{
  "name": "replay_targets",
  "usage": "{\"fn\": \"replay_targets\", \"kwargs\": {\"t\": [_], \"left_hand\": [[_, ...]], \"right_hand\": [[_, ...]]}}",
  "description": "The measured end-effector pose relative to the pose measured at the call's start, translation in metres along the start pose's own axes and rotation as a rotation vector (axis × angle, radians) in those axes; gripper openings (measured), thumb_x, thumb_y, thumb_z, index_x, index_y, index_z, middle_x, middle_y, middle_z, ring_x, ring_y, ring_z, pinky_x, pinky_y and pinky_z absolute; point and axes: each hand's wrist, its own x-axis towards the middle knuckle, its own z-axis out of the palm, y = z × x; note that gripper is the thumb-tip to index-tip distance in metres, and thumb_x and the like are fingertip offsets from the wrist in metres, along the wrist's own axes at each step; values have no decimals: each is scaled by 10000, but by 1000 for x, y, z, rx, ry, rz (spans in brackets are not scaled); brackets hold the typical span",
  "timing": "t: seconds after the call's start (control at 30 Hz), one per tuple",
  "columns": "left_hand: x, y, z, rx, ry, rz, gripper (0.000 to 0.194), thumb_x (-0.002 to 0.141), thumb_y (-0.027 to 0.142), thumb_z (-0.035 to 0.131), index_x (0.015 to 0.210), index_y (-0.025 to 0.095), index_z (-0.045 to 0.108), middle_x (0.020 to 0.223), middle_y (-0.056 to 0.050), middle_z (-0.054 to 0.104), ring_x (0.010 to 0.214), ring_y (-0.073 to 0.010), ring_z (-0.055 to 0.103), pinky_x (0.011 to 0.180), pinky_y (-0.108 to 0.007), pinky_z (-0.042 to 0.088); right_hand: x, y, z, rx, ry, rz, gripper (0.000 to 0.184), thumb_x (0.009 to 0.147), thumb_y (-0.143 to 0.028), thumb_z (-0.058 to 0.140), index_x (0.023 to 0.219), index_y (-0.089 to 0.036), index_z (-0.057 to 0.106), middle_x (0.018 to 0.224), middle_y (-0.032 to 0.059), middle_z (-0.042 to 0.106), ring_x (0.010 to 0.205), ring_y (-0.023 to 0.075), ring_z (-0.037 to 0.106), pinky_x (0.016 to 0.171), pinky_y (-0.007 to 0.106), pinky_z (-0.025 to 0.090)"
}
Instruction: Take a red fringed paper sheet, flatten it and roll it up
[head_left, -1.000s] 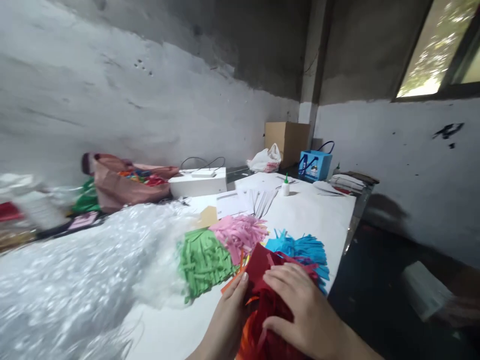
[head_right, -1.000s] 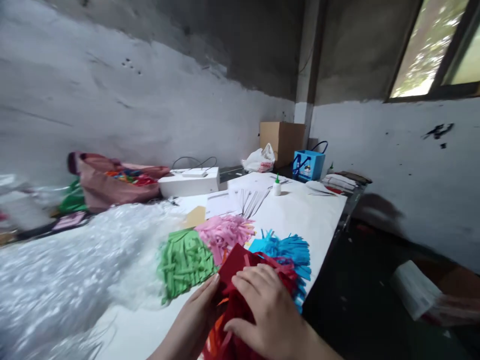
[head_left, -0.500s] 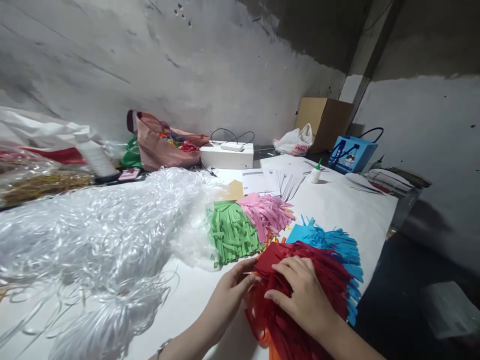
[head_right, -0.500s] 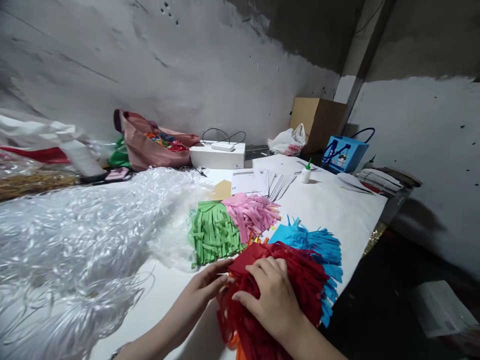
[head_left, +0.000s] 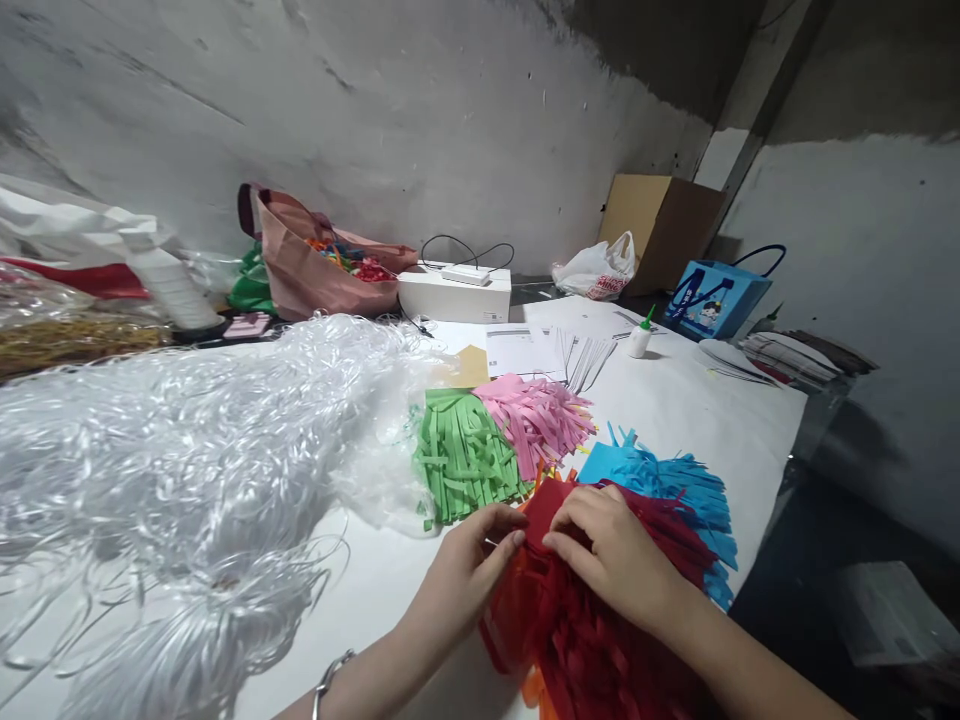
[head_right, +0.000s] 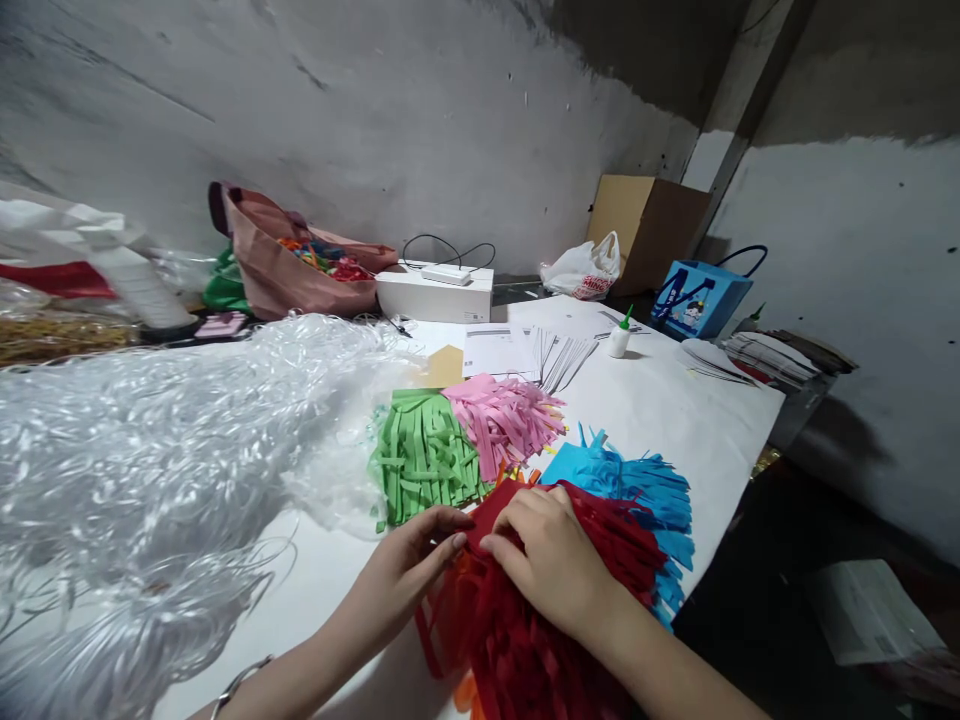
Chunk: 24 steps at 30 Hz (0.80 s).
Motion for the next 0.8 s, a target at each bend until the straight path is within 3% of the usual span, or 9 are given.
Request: {"fn": "replay_targets", "kwargs": {"t": [0.07, 0.2, 0.37, 0.53, 0.67, 0.8], "left_hand": [[1, 2, 0, 20, -7, 8, 195, 883, 355, 605, 952, 201, 705, 952, -74, 757, 862, -238, 669, 776, -342, 504], [2, 3, 0, 52, -17, 17, 191, 896, 354, 591, 951, 208, 702, 955, -71, 755, 858, -234, 666, 780, -342, 499], [4, 4, -2, 159, -48, 81, 206, 921, 352, 558, 956, 219, 710, 949, -66, 736, 862, -229, 664, 773, -335, 495], [8, 10, -3, 293, -79, 117, 249, 914, 400, 571, 887, 226, 747, 861, -50, 643, 793, -220, 611, 719, -329, 463], [12, 11, 1, 249, -50, 77, 251, 898, 400, 580, 808, 225, 735, 858, -39, 614, 787, -217, 590, 711, -323, 440], [15, 7, 4, 193, -10, 65, 272, 888, 419, 584, 754, 217, 707, 839, -36, 616, 813, -230, 593, 738, -332, 435]], "right_hand": [[-1, 0, -1, -26, -37, -20, 123, 924, -266, 708, 829, -202, 662, 870, -6, 680, 851, 185, 593, 818, 363, 349], [0, 2, -3, 2, -82, -10, 159, 967, -152, 616, 833, -204, 685, 859, -16, 686, 828, 160, 603, 845, 362, 351], [5, 4, -8, 26, -78, 48, 190, 976, -134, 581, 799, -193, 619, 849, -14, 666, 824, 161, 606, 823, 338, 390], [8, 5, -7, -120, -49, -117, 169, 996, -120, 504, 864, -194, 578, 883, 14, 638, 818, 172, 575, 784, 327, 411], [7, 12, -5, -182, -54, -195, 142, 1004, -132, 492, 900, -195, 566, 875, 18, 646, 791, 177, 572, 776, 335, 407], [3, 17, -10, -165, -87, -316, 175, 996, -104, 456, 978, -199, 602, 1102, 62, 666, 953, 206, 594, 843, 360, 421]]}}
